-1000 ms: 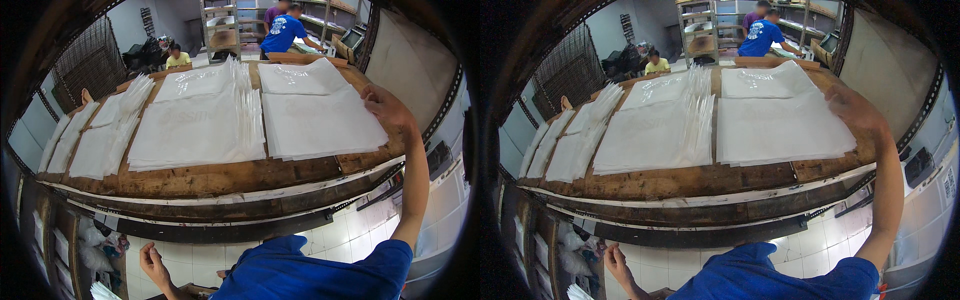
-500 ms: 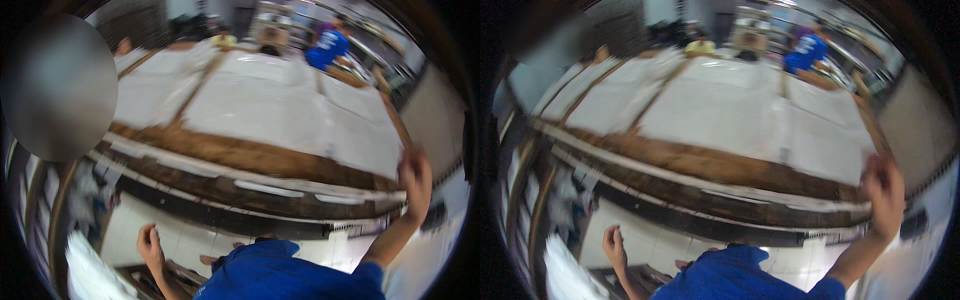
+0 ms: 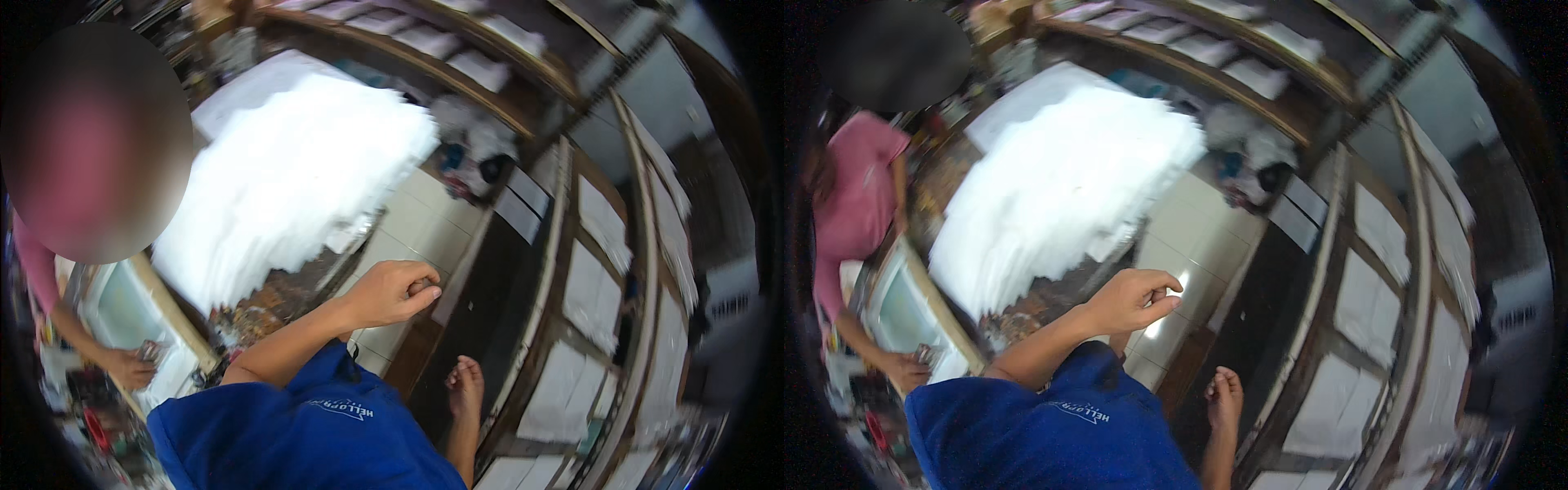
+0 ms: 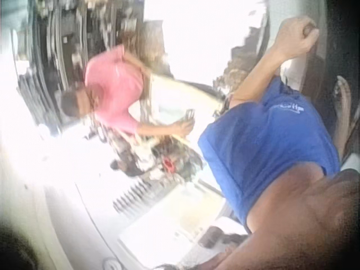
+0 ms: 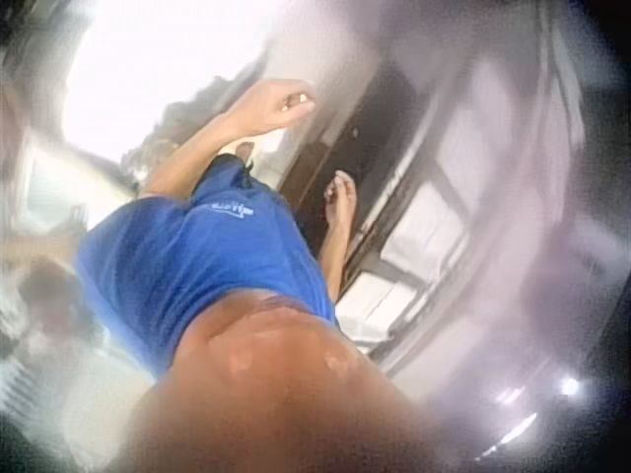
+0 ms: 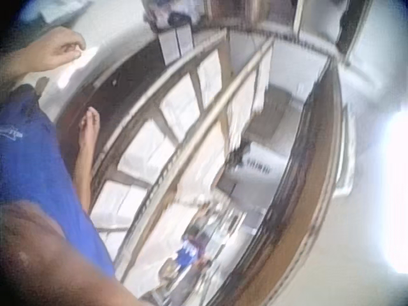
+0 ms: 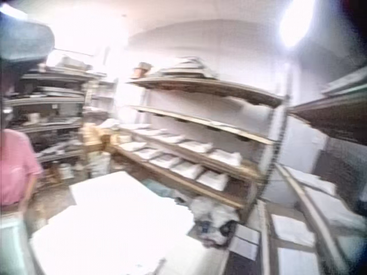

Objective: The person repeatedly picks up white sheets of paper from a table and places them onto a metal shelving unit. The person stacks the papers in rows on the shelves while other workers are visible in the background.

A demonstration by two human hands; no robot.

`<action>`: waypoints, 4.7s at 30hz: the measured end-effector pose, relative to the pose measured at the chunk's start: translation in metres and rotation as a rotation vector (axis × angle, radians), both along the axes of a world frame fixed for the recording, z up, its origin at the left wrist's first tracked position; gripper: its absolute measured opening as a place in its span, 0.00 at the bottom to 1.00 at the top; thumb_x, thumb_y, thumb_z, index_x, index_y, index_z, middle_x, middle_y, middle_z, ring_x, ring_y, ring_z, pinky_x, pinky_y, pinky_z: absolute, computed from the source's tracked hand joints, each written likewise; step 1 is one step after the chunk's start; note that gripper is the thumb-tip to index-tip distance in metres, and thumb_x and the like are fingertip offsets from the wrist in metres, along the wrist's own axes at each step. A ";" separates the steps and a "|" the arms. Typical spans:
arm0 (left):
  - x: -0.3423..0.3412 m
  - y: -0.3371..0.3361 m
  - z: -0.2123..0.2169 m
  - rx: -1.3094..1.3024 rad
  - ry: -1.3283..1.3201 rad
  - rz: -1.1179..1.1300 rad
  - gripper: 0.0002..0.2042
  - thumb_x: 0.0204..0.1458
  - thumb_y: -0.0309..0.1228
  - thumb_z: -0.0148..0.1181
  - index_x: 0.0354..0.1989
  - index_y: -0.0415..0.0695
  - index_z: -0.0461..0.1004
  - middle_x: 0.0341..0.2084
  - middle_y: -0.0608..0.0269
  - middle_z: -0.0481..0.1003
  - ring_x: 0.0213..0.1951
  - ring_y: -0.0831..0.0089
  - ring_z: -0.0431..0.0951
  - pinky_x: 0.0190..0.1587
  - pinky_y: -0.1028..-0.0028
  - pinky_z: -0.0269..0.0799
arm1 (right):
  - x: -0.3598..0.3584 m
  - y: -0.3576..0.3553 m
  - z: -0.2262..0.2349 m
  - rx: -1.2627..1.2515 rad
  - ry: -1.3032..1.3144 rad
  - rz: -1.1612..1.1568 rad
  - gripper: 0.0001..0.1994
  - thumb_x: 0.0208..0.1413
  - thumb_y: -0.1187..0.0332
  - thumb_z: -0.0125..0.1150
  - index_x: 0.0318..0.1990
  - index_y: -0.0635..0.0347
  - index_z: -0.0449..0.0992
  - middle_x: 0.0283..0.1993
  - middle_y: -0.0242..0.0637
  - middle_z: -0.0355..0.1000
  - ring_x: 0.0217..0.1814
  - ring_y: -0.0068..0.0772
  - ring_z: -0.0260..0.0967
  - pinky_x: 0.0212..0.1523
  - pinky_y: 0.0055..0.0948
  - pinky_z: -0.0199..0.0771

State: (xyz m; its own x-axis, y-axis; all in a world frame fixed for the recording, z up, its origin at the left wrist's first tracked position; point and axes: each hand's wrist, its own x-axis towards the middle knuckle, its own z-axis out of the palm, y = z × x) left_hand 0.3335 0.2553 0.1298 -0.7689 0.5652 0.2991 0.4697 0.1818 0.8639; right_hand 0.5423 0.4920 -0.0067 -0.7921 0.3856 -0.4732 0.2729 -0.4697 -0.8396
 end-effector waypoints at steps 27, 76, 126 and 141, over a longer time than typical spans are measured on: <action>-0.071 -0.109 -0.022 -0.295 -0.105 0.428 0.15 0.55 0.40 0.53 0.43 0.41 0.73 0.29 0.56 0.75 0.33 0.59 0.76 0.37 0.63 0.70 | -0.046 0.070 -0.238 0.739 -0.510 0.730 0.14 0.54 0.66 0.57 0.42 0.69 0.75 0.40 0.46 0.75 0.42 0.36 0.72 0.44 0.34 0.71; -0.399 -0.269 -0.130 -0.818 -0.267 0.984 0.23 0.50 0.45 0.54 0.48 0.40 0.71 0.44 0.45 0.74 0.49 0.51 0.74 0.51 0.57 0.70 | -0.024 0.058 -0.218 0.745 -0.638 0.646 0.16 0.56 0.62 0.57 0.40 0.70 0.75 0.32 0.42 0.75 0.32 0.31 0.73 0.34 0.30 0.73; 0.131 0.113 -0.061 -0.239 0.434 -0.625 0.07 0.50 0.21 0.55 0.37 0.34 0.70 0.22 0.45 0.71 0.23 0.51 0.72 0.28 0.62 0.67 | 0.035 -0.004 0.062 0.888 0.299 0.201 0.21 0.65 0.54 0.43 0.37 0.65 0.72 0.34 0.52 0.72 0.33 0.40 0.67 0.38 0.41 0.67; 0.335 0.068 -0.095 -0.212 -0.096 -0.516 0.09 0.48 0.26 0.60 0.37 0.38 0.75 0.19 0.56 0.69 0.22 0.64 0.69 0.28 0.68 0.65 | 0.559 0.047 0.125 0.779 -0.405 -0.793 0.07 0.58 0.71 0.55 0.43 0.61 0.72 0.34 0.27 0.66 0.32 0.19 0.62 0.32 0.22 0.64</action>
